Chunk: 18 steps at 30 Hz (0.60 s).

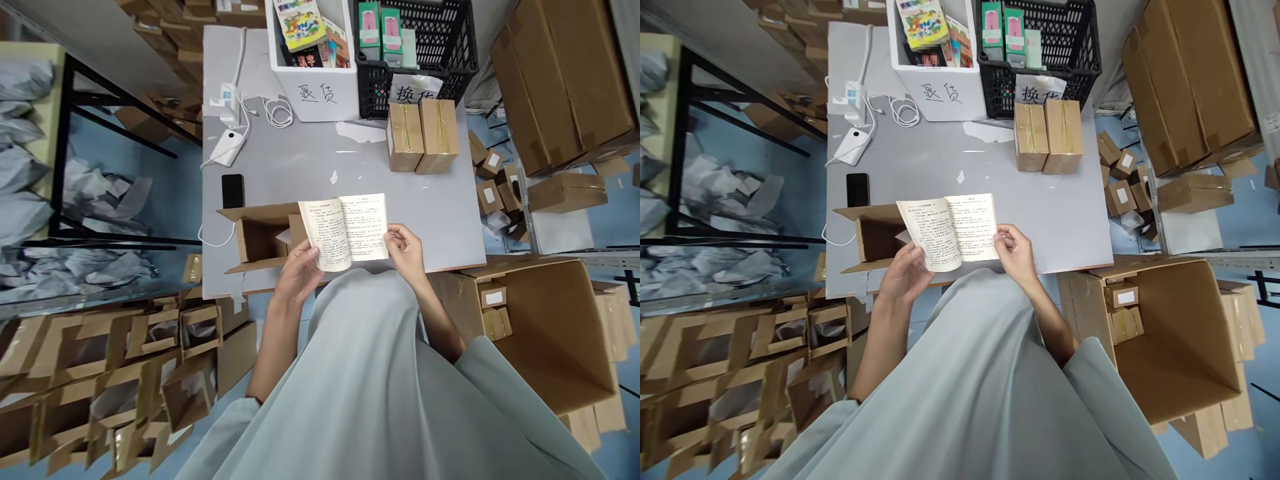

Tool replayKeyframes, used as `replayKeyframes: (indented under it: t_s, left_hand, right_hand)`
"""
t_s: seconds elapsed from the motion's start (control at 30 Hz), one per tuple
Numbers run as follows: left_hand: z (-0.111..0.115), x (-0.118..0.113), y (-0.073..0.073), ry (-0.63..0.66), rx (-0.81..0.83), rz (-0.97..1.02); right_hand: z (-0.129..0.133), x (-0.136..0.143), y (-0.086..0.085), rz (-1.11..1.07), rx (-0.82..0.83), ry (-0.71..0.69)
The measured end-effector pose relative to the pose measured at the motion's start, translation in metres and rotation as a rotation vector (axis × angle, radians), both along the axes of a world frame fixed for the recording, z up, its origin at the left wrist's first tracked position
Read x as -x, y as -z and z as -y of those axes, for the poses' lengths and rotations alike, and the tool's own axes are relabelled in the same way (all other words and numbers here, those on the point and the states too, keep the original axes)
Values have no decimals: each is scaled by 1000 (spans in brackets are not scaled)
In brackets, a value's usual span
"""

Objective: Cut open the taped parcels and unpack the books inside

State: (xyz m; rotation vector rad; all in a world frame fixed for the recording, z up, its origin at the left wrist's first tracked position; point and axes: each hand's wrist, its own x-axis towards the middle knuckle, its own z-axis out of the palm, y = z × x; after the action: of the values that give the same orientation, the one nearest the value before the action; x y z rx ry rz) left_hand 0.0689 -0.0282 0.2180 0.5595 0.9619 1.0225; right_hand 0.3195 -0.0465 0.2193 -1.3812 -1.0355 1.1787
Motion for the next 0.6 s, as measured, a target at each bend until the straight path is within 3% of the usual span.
replayKeyframes:
  t_s: [0.2,0.43,0.5,0.6]
  left_hand:
    - [2,-16,-8,-1,-28,-130]
    - [20,-55,-23,-50,-325,-538]
    - [20,-55,-27,-46,-318,-527]
    - [16,-39,-32,-8,-169,-368]
  right_hand:
    - [4,10,-8,-27,42,-51]
    - [6,26,-22,2,17,-109]
    - [7,25,-23,8,7,-88]
    - [8,16,-24,-12,11,-53]
